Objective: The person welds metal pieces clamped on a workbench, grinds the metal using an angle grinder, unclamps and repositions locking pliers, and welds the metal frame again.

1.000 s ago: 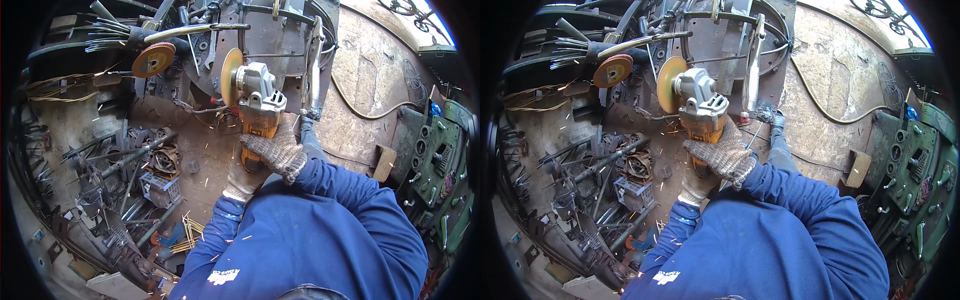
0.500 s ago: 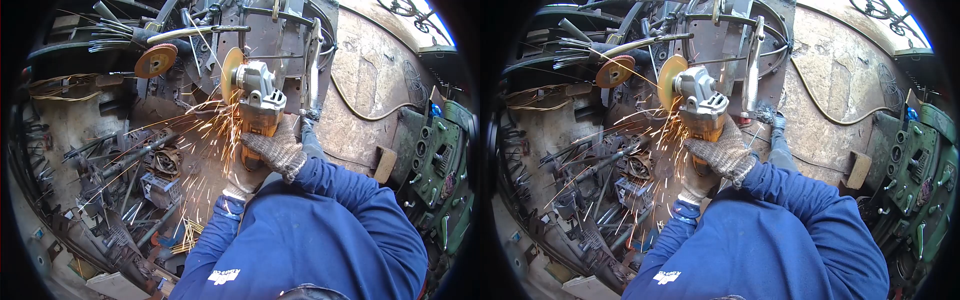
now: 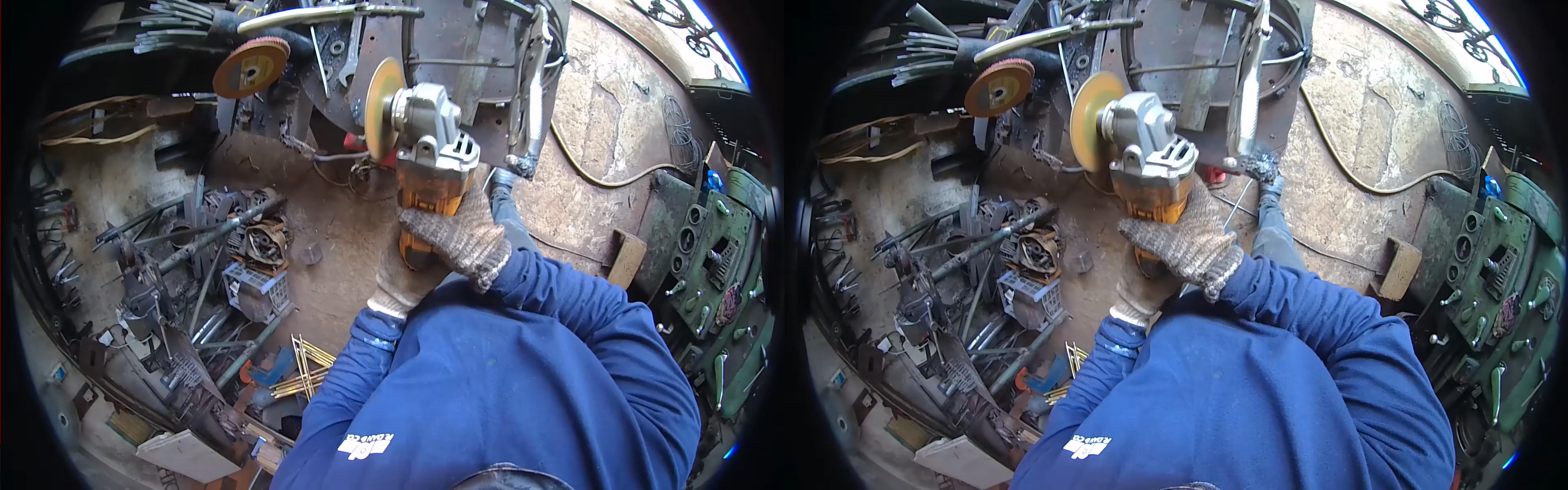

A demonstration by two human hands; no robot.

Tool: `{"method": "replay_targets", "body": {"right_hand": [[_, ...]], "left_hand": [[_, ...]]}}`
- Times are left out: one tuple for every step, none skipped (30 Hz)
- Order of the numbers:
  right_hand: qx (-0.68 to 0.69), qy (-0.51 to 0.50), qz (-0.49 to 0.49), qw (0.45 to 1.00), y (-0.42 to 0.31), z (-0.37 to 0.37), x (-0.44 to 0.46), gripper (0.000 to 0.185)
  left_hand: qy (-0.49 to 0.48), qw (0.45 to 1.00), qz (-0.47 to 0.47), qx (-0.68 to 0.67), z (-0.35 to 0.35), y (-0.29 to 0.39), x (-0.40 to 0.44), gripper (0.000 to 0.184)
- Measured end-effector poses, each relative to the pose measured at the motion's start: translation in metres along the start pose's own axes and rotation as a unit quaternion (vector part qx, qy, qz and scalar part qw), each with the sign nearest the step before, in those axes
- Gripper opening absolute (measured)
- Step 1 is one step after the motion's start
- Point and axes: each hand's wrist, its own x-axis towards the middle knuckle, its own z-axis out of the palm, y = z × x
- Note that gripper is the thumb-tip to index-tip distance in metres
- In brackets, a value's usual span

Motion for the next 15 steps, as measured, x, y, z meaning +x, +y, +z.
{"method": "replay_targets", "body": {"right_hand": [[0.000,-0.002,0.008,1.000,0.000,0.000,0.000,0.079],[0.010,0.000,-0.002,1.000,-0.005,0.001,0.001,0.080],[0.021,0.003,-0.012,1.000,-0.008,0.001,0.001,0.080],[0.027,-0.005,0.002,1.000,-0.007,0.000,0.002,0.081],[0.026,-0.005,0.004,1.000,-0.007,0.000,0.002,0.081],[0.012,-0.005,0.001,1.000,-0.007,0.000,0.002,0.082],[-0.001,-0.005,-0.002,1.000,-0.007,-0.001,0.003,0.082],[-0.002,-0.005,-0.002,1.000,-0.007,-0.001,0.003,0.082],[0.000,0.002,0.010,1.000,-0.006,0.000,0.004,0.082],[0.001,0.007,0.022,1.000,-0.005,0.000,0.004,0.082],[0.002,0.008,0.021,1.000,-0.004,0.000,0.005,0.082],[-0.002,0.009,0.014,1.000,-0.003,0.000,0.006,0.081],[-0.005,0.010,0.008,1.000,-0.003,-0.001,0.007,0.081],[-0.004,0.011,0.007,1.000,-0.004,-0.001,0.007,0.081],[-0.009,0.008,0.004,1.000,-0.004,-0.002,0.007,0.080]], "left_hand": [[0.001,1.000,-0.008,-0.001,0.000,-0.001,-0.001,0.075],[-0.010,1.000,-0.020,-0.008,0.000,-0.003,-0.001,0.074],[-0.021,0.999,-0.032,-0.015,-0.001,-0.003,-0.001,0.074],[-0.028,0.999,-0.039,-0.022,-0.001,-0.003,0.000,0.074],[-0.028,0.999,-0.040,-0.024,-0.001,-0.005,0.001,0.074],[-0.034,0.998,-0.045,-0.037,0.000,-0.008,0.000,0.074],[-0.041,0.997,-0.049,-0.049,0.000,-0.006,0.002,0.074],[-0.042,0.997,-0.048,-0.050,-0.001,-0.003,0.004,0.074],[-0.042,0.997,-0.055,-0.045,-0.003,0.002,0.006,0.074],[-0.042,0.996,-0.061,-0.041,-0.004,0.006,0.008,0.074],[-0.042,0.997,-0.060,-0.040,-0.005,0.007,0.009,0.074],[-0.040,0.997,-0.061,-0.039,-0.005,0.008,0.009,0.074],[-0.038,0.997,-0.063,-0.039,-0.005,0.009,0.009,0.074],[-0.039,0.997,-0.062,-0.039,-0.005,0.009,0.009,0.074],[-0.037,0.997,-0.063,-0.039,-0.005,0.009,0.009,0.074]]}}
